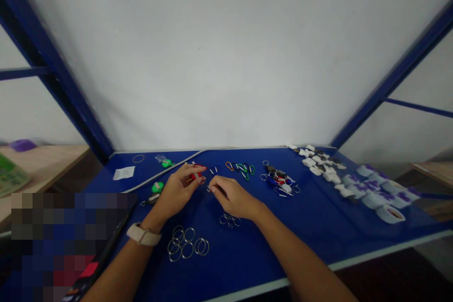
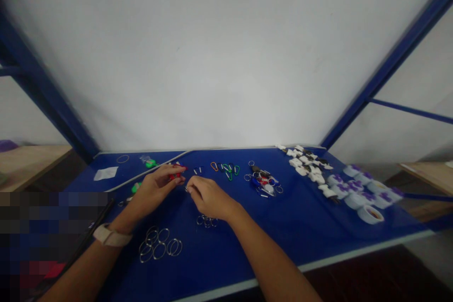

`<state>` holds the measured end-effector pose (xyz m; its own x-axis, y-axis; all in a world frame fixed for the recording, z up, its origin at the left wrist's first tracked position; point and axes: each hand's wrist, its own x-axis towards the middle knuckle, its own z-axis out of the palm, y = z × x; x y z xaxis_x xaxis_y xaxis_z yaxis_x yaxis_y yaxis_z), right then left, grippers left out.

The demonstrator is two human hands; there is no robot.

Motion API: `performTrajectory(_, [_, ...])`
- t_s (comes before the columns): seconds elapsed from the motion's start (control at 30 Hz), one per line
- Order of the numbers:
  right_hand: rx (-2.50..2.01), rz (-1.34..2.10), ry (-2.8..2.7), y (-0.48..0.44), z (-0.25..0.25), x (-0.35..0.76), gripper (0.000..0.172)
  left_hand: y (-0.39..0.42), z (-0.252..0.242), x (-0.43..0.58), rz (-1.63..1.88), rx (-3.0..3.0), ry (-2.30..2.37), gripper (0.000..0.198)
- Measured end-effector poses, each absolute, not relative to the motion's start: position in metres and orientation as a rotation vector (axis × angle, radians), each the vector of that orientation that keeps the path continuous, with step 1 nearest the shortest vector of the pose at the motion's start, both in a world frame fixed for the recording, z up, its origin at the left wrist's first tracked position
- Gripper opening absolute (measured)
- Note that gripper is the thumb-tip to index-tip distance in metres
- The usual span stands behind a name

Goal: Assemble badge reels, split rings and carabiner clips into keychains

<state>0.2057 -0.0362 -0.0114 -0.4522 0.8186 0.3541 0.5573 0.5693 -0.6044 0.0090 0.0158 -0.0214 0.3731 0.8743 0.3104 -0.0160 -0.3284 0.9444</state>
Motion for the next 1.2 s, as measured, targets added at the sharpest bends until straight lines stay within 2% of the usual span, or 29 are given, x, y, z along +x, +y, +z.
performTrajectory(1.2, [-1.405,0.129,-2.319,-0.038,-0.019,0.19,0.015,0.014,-0.028,0.01,1.036,1.886,0.757,0.023])
